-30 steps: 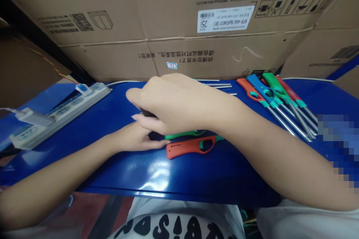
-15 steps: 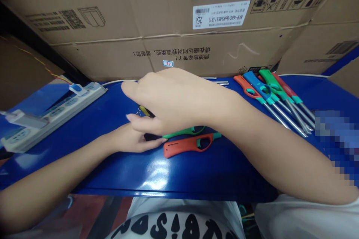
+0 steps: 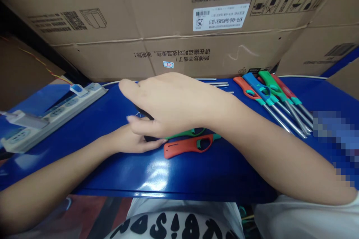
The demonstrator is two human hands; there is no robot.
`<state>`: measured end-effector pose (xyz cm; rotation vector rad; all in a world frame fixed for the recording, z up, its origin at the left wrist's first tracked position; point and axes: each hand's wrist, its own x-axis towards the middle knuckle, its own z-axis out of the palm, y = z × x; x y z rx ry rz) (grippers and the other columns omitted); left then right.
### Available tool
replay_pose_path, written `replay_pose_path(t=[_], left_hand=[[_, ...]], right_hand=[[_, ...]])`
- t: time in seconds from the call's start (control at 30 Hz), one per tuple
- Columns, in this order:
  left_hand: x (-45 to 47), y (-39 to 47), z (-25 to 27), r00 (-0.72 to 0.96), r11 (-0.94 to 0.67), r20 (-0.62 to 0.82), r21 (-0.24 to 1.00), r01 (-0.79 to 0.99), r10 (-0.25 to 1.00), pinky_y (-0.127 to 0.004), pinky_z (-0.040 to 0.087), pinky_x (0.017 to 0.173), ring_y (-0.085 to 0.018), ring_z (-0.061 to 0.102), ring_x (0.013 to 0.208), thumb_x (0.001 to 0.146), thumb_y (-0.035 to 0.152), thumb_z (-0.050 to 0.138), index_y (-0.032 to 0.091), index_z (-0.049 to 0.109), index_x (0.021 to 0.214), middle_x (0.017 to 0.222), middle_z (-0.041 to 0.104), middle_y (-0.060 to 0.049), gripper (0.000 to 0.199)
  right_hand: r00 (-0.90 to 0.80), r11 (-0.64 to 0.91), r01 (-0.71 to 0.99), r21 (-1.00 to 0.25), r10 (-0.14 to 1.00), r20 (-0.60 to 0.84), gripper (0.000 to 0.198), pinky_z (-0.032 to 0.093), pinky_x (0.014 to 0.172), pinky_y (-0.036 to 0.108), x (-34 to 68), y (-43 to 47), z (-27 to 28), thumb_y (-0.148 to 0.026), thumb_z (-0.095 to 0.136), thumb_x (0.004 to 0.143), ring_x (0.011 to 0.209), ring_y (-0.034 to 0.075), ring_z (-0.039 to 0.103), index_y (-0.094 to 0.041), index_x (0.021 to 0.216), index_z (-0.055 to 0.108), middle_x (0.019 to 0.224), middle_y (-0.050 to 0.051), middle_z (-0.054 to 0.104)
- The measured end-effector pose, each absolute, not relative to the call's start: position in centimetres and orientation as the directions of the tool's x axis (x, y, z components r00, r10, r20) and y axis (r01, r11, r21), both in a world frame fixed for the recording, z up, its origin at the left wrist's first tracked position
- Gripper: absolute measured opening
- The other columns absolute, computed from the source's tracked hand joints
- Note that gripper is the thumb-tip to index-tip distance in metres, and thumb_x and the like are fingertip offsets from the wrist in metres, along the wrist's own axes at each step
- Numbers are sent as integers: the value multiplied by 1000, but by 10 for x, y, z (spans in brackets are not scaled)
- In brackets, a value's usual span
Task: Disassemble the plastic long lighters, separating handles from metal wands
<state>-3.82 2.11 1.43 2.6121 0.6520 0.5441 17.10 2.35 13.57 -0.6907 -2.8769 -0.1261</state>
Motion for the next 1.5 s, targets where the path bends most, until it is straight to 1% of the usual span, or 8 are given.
replay_pose_path(t=[0.13, 0.37, 0.47, 0.73, 1.07, 1.17, 1.27, 1.5], left_hand=[[-38, 22, 14, 817, -816, 279, 465, 345, 505, -43, 58, 94, -28, 69, 107, 94, 32, 61, 16, 65, 116, 116, 72, -13, 27], [-39, 23, 12, 818, -828, 293, 446, 341, 495, -42, 59, 93, -28, 69, 105, 95, 33, 62, 16, 63, 120, 116, 72, -12, 30], [-40, 22, 13, 818, -839, 301, 419, 348, 490, -42, 59, 93, -28, 69, 106, 97, 35, 61, 14, 62, 122, 118, 71, -15, 33], [-40, 22, 12, 822, -832, 272, 412, 371, 501, -42, 58, 95, -28, 69, 108, 97, 37, 59, 14, 63, 119, 116, 71, -14, 32], [-40, 22, 12, 819, -832, 265, 394, 389, 508, -41, 60, 89, -27, 70, 102, 96, 34, 61, 15, 64, 113, 113, 72, -14, 26], [-40, 22, 12, 813, -830, 284, 412, 375, 508, -40, 60, 89, -27, 70, 101, 96, 36, 59, 14, 64, 112, 111, 71, -14, 27], [-40, 22, 12, 822, -839, 280, 399, 370, 495, -42, 59, 94, -28, 69, 106, 97, 35, 60, 14, 62, 120, 116, 71, -14, 31], [-39, 22, 12, 814, -822, 262, 415, 389, 518, -43, 59, 94, -28, 69, 104, 97, 40, 58, 15, 63, 115, 112, 71, -13, 32]], right_hand=[[-889, 899, 437, 30, 426, 169, 28, 26, 60, 30, 171, 22, 137, -32, 40, 100, 66, 18, 53, -16, 114, 57, 83, 6, 67], [-902, 914, 406, 20, 397, 172, 31, 29, 63, 31, 170, 23, 137, -33, 37, 102, 72, 18, 54, -16, 109, 61, 92, 7, 68], [-903, 918, 395, 26, 383, 193, 30, 33, 68, 32, 171, 25, 136, -31, 40, 101, 82, 20, 57, -14, 118, 59, 103, 11, 69], [-892, 908, 418, 30, 404, 203, 32, 32, 66, 32, 171, 25, 137, -33, 41, 100, 77, 20, 56, -14, 119, 57, 99, 10, 69], [-905, 915, 400, 55, 384, 183, 33, 29, 64, 31, 171, 28, 137, -38, 33, 105, 71, 18, 53, -16, 103, 58, 86, 7, 65], [-908, 920, 392, 28, 381, 177, 27, 31, 67, 31, 171, 27, 137, -31, 35, 103, 79, 19, 56, -17, 111, 56, 97, 8, 67], [-891, 910, 413, -41, 413, 188, 29, 33, 67, 31, 172, 24, 137, -32, 40, 101, 84, 19, 57, -17, 123, 52, 109, 10, 67], [-867, 878, 477, -45, 478, 142, 26, 27, 60, 29, 173, 15, 143, -32, 45, 97, 69, 17, 54, -17, 115, 57, 94, 8, 70]])
